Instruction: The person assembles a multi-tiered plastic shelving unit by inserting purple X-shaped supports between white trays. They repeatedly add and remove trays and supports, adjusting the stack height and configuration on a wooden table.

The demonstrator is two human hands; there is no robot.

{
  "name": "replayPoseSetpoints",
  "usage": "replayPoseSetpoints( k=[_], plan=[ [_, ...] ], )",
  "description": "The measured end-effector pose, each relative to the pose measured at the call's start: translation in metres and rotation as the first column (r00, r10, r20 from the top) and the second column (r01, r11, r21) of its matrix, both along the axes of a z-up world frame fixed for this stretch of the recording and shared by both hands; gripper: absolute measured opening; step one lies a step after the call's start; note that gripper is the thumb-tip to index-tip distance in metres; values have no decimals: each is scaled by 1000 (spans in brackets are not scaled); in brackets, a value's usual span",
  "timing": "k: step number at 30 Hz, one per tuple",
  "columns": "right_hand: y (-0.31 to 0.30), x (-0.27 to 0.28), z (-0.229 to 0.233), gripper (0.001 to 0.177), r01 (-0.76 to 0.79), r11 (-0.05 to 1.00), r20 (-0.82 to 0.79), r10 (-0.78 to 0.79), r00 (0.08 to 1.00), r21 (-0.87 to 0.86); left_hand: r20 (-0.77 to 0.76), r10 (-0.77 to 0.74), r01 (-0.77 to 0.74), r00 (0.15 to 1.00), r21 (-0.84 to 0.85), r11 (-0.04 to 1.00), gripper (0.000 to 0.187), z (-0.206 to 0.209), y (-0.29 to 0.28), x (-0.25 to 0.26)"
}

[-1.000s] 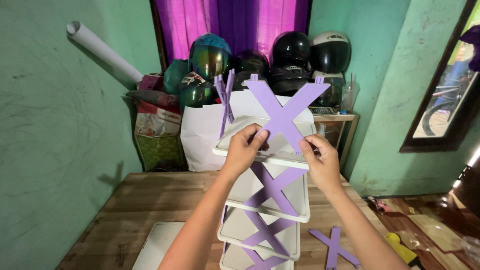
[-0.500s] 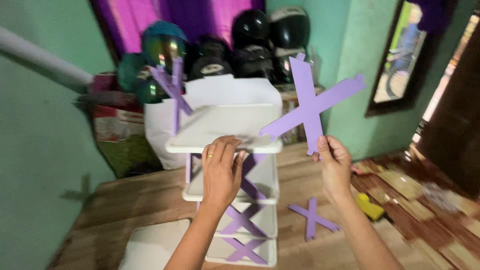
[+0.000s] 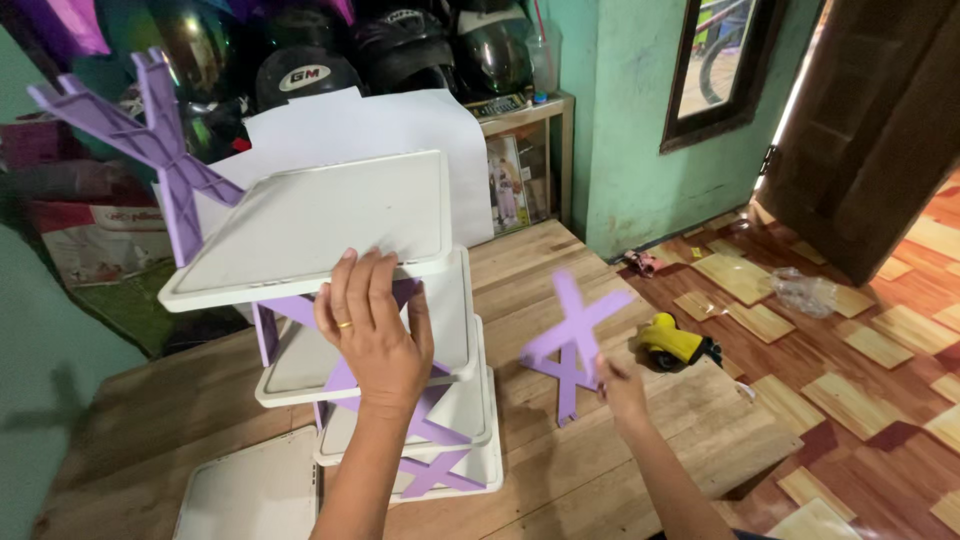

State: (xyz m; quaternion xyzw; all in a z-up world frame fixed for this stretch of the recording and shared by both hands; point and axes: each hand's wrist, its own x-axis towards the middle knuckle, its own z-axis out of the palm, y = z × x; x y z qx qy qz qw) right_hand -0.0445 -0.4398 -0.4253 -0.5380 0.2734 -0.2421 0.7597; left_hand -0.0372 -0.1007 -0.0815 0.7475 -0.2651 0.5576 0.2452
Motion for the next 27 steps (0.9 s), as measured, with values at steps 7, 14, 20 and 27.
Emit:
replayPoseSetpoints(
  k=[7, 14, 20, 27],
  plan=[
    [9, 1, -58, 29, -248, 954, -241, 205, 949, -166, 81, 40, -35, 996, -63, 997, 56, -13, -16, 18],
    [15, 0, -62, 32, -302, 899, -336, 191, 922, -318, 66, 65, -58, 996, -95, 994, 56, -18, -25, 26],
    [16, 5, -53, 30, -309, 683, -465, -50, 884, -662, 74, 53, -45, 996, -102, 994, 56, -20, -24, 28],
    [23, 7, -37, 32, -300, 514, -425, -143, 894, -804, 55, 29, -24, 998, -100, 995, 52, -18, -23, 28]
  ],
)
